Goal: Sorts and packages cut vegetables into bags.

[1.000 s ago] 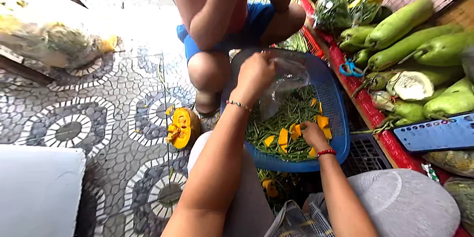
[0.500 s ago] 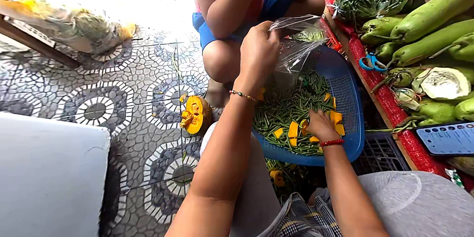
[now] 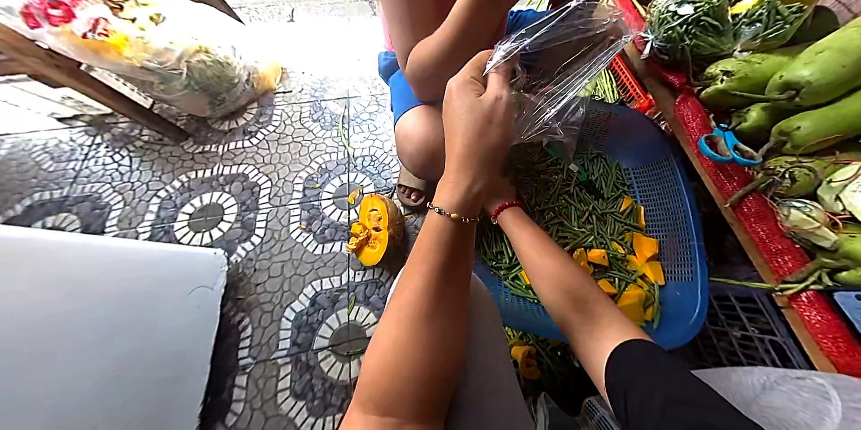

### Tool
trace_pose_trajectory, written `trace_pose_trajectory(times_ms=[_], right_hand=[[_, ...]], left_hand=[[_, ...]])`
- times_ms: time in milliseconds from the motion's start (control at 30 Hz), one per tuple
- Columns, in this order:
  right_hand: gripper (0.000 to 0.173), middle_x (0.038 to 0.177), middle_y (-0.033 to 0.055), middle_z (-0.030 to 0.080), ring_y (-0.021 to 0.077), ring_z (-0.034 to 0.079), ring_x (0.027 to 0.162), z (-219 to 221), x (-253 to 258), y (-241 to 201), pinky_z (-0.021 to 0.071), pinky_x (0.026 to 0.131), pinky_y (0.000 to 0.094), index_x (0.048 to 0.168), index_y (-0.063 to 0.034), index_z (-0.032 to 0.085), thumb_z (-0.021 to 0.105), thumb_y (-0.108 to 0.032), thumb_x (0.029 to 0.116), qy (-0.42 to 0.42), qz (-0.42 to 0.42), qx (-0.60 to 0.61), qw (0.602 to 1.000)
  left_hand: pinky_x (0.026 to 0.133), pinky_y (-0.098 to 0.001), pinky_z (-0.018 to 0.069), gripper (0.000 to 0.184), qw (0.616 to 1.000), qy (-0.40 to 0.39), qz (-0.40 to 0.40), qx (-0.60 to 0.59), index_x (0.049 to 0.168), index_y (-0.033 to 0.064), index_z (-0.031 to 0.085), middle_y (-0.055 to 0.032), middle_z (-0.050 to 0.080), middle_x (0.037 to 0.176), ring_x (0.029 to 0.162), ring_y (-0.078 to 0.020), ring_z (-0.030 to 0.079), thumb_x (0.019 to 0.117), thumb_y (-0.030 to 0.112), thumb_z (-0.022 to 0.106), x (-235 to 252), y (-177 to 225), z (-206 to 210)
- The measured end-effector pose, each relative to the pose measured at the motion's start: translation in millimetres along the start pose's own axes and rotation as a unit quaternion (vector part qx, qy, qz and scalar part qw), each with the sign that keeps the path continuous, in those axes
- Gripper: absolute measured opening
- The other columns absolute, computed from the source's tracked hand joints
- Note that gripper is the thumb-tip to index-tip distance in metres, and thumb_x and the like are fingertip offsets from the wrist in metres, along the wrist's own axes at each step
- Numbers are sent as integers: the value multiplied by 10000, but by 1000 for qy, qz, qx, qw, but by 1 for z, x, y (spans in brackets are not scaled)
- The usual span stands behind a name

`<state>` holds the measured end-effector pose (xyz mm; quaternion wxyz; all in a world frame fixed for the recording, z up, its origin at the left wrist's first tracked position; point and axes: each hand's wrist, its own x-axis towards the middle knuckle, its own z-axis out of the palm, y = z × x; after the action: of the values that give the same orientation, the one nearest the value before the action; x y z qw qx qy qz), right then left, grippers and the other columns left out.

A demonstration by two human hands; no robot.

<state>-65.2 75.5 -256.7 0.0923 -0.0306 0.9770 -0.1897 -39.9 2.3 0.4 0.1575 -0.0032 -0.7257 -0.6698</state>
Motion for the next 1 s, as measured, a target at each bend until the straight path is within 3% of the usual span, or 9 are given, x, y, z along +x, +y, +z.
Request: trace_pose_trajectory(times_ms=[33, 67, 200, 333, 433, 533, 733, 900, 1000], right_hand=[[431, 1407, 351, 516, 546, 529, 1266, -26, -7, -8, 464, 975, 701, 1437, 10, 525, 542, -168, 1045, -119, 41, 17, 992], [412, 1415, 340, 518, 541, 520, 1283, -35, -17, -9, 470, 977, 691, 1407, 4, 555, 592, -113, 1014, -144, 52, 17, 988], [342, 1416, 296, 540, 479, 514, 1322, -50, -53, 19, 462, 1052, 625, 1320, -29, 657, 565, -30, 990, -123, 53, 59, 989], [330, 1264, 251, 649, 383, 635, 1160, -77, -74, 69, 515, 987, 554, 1250, 9, 677, 652, 40, 923, -55, 101, 259, 959], [497, 1259, 234, 646, 331, 652, 1061, -91, -82, 92, 535, 900, 482, 1416, -30, 566, 650, 67, 936, -62, 126, 334, 932], [576, 1395, 229, 603, 365, 621, 1227, -105, -86, 95, 500, 1008, 518, 1519, -57, 463, 529, 107, 971, -83, 135, 247, 956], [315, 1281, 289, 640, 467, 611, 1209, -94, -69, 80, 468, 1029, 624, 1300, 35, 647, 504, 11, 1021, 38, 96, 112, 988], [292, 1361, 282, 598, 498, 508, 1324, -48, -17, 92, 442, 1046, 659, 1252, -2, 698, 565, -14, 992, -94, -10, -27, 995], [308, 1330, 293, 613, 497, 549, 1286, -57, -12, 89, 458, 1017, 668, 1267, -8, 691, 519, -19, 1012, -95, 28, -17, 995]], left_hand=[[490, -207, 388, 249, 1000, -3, -4, 4, 951, 103, 670, 63, 495, 631, 491, -31, 435, 1094, 209, 496, 1, 0, 0], [499, -203, 386, 248, 1000, -5, -11, 15, 941, 114, 667, 68, 495, 635, 500, -24, 440, 1094, 213, 499, 1, 0, 1], [517, -204, 390, 235, 998, -20, -35, 40, 947, 118, 670, 69, 498, 643, 522, -19, 453, 1091, 212, 510, 0, 4, 3], [532, -219, 405, 238, 998, -39, -28, 38, 941, 101, 666, 57, 506, 651, 537, -31, 468, 1090, 187, 501, -3, 4, 4], [582, -244, 423, 241, 998, -55, -9, 42, 953, 97, 671, 50, 528, 690, 579, -44, 487, 1088, 169, 485, -5, 2, 6], [541, -234, 412, 249, 997, -59, -11, 39, 950, 94, 667, 46, 511, 667, 549, -45, 477, 1093, 165, 475, -4, 3, 8], [537, -228, 403, 246, 997, -62, -19, 47, 969, 93, 677, 44, 519, 680, 553, -42, 475, 1096, 180, 485, -3, 3, 8], [558, -230, 407, 252, 997, -59, -21, 44, 951, 98, 668, 48, 523, 693, 574, -41, 483, 1093, 164, 471, 0, 1, 8], [560, -237, 410, 255, 997, -61, -19, 50, 935, 102, 665, 47, 518, 688, 576, -45, 485, 1091, 165, 474, 1, 1, 8]])
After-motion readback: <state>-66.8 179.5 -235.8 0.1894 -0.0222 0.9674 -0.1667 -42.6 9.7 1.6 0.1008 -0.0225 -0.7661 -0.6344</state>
